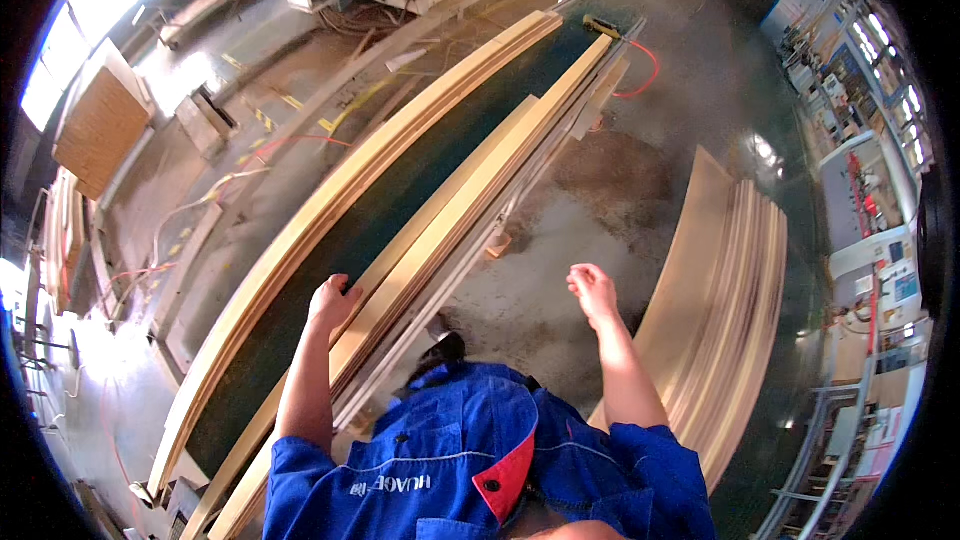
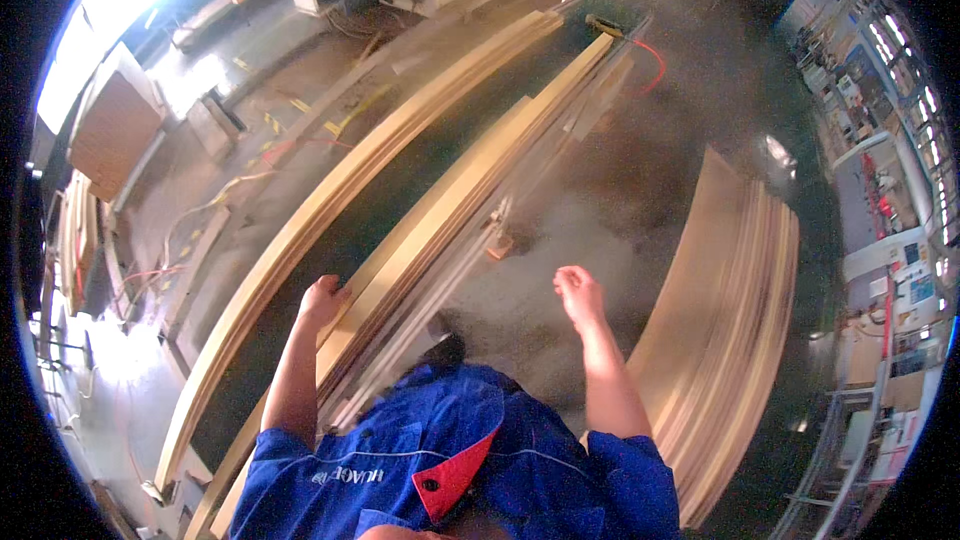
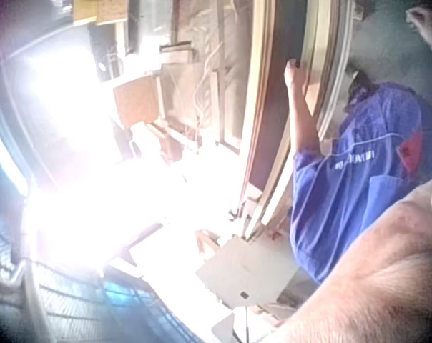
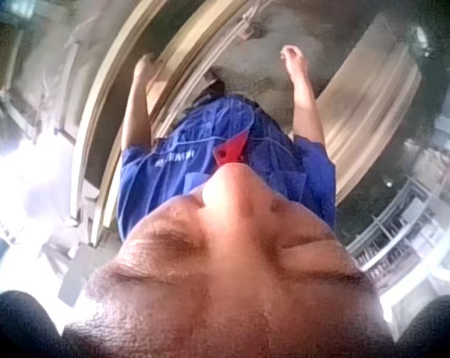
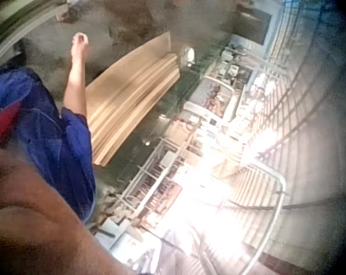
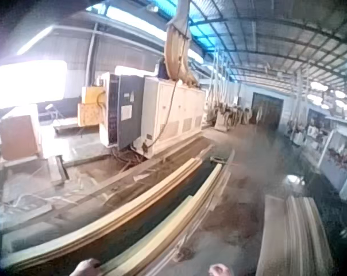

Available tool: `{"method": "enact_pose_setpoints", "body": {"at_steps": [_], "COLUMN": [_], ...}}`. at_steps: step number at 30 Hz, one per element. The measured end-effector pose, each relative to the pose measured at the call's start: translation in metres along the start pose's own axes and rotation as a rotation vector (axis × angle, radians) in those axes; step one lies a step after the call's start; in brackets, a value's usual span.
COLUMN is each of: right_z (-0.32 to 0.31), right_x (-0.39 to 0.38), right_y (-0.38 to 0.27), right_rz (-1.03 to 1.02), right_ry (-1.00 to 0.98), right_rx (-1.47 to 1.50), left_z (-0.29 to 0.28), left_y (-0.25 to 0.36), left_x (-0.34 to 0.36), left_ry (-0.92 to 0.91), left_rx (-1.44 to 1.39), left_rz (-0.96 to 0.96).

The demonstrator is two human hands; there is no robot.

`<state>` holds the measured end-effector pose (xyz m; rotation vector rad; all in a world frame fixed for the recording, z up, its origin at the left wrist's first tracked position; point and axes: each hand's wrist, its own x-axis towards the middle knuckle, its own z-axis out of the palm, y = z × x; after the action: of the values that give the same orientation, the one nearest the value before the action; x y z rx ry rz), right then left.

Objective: The person adjusts components on a woodworking machine using an Allen key, then picks up and stacks long wooden planks on the floor. The person returns to the machine to continue adjustments.

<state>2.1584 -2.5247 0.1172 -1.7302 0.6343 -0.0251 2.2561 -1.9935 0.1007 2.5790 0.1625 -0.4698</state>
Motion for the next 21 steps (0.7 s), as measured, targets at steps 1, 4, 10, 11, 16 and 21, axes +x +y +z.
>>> {"method": "enact_pose_setpoints", "body": {"at_steps": [1,4,10,11,16,21], "right_z": [0.002,0.016,0.053,0.059,0.08,0.089], "right_x": [0.011,0.057,0.157,0.181,0.309,0.409], "right_y": [-0.01,-0.039,-0.081,-0.09,-0.15,-0.241], "right_rz": [0.005,0.013,0.072,0.045,-0.064,0.059], "right_ry": [-0.031,-0.112,-0.078,-0.093,-0.128,-0.149], "right_rx": [-0.033,-0.057,-0.036,-0.037,0.092,0.195], "left_z": [-0.001,0.012,0.005,0.004,-0.013,-0.076], "left_y": [0.017,0.042,0.077,0.082,0.092,0.133], "left_x": [0.017,0.06,0.079,0.082,0.086,0.051], "left_ry": [-0.127,-0.099,-0.231,-0.238,-0.176,0.134], "left_rx": [0.123,0.081,0.278,0.314,0.33,0.246], "left_rz": [0.065,0.0,0.103,0.126,0.069,-0.014]}}
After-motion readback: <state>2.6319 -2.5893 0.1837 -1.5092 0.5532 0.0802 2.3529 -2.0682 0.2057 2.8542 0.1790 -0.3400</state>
